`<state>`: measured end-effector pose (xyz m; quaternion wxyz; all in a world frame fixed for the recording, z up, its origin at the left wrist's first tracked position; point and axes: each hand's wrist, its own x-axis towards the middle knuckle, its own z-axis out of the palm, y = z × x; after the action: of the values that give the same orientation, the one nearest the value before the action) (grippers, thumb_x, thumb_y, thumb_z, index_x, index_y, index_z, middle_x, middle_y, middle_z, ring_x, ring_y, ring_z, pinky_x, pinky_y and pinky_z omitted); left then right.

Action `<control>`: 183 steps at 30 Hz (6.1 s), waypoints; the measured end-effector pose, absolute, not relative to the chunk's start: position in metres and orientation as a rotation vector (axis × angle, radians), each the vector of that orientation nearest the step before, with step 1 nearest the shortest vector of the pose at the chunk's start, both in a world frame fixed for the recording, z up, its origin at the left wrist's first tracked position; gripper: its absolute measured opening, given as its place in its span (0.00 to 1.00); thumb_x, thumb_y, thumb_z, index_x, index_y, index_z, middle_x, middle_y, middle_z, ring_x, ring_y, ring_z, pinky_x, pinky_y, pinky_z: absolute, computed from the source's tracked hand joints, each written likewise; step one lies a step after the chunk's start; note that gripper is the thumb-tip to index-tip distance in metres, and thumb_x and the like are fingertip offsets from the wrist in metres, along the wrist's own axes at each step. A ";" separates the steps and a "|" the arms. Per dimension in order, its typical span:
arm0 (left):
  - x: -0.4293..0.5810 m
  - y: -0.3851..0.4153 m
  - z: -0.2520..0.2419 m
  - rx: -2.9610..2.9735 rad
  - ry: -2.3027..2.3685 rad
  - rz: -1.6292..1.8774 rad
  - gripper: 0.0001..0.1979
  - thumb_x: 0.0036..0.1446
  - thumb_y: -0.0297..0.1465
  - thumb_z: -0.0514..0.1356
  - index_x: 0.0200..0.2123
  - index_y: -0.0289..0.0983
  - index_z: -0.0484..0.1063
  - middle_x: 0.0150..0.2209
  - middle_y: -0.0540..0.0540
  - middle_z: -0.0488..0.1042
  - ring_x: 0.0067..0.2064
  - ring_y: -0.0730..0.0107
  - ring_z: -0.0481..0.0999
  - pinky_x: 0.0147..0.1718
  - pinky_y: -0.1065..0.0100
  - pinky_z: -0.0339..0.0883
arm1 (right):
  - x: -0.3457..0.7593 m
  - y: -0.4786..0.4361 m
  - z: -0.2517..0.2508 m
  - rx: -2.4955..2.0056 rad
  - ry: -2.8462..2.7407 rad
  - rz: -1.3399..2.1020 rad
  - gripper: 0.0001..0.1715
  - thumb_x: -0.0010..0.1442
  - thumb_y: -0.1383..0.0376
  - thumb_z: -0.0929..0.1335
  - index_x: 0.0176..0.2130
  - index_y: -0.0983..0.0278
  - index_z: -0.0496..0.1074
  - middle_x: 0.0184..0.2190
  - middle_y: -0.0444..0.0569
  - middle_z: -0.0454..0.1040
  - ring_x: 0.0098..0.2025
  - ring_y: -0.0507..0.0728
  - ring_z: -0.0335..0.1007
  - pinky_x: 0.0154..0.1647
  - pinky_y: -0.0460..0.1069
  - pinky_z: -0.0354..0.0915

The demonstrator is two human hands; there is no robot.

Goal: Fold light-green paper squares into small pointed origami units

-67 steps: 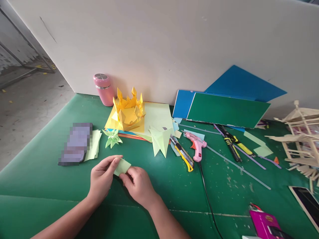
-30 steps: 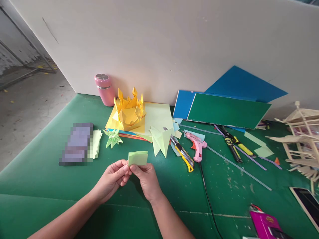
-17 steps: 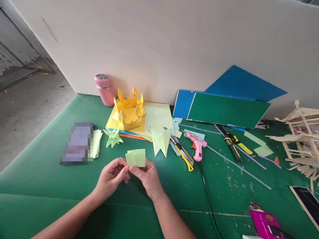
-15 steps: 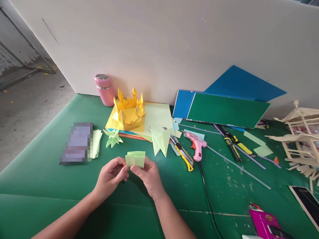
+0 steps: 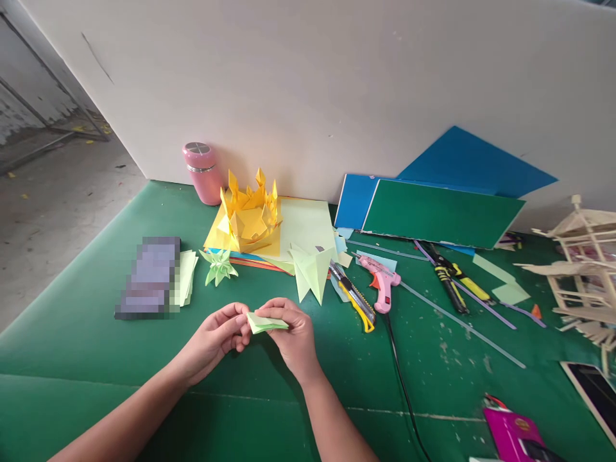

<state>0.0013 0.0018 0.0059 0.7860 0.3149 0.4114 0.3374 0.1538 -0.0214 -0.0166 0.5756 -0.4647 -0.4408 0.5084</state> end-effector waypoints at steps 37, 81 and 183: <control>-0.013 0.012 0.009 0.661 0.882 0.540 0.11 0.45 0.35 0.65 0.22 0.35 0.69 0.15 0.53 0.67 0.16 0.78 0.65 0.16 0.77 0.60 | 0.161 -0.030 -0.022 -1.032 -1.705 0.631 0.14 0.60 0.67 0.68 0.42 0.48 0.78 0.36 0.47 0.76 0.35 0.55 0.72 0.34 0.50 0.69; -0.014 0.007 -0.016 2.172 1.165 1.028 0.11 0.53 0.21 0.53 0.33 0.39 0.73 0.33 0.48 0.80 0.34 0.69 0.80 0.34 0.69 0.75 | 0.157 -0.024 -0.019 -1.322 -1.563 0.466 0.07 0.59 0.72 0.64 0.32 0.61 0.69 0.28 0.46 0.71 0.30 0.53 0.69 0.30 0.47 0.68; -0.011 -0.010 -0.012 2.574 1.043 0.422 0.21 0.54 0.15 0.47 0.45 0.37 0.70 0.43 0.43 0.74 0.43 0.60 0.74 0.41 0.59 0.75 | 0.154 -0.038 -0.024 -1.453 -1.937 0.239 0.14 0.65 0.68 0.62 0.34 0.64 0.76 0.26 0.48 0.70 0.30 0.55 0.63 0.30 0.49 0.62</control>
<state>-0.0108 -0.0099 -0.0116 0.1655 0.9036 0.3661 0.1483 0.1544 -0.0378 -0.0242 0.3469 -0.5600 -0.7467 0.0921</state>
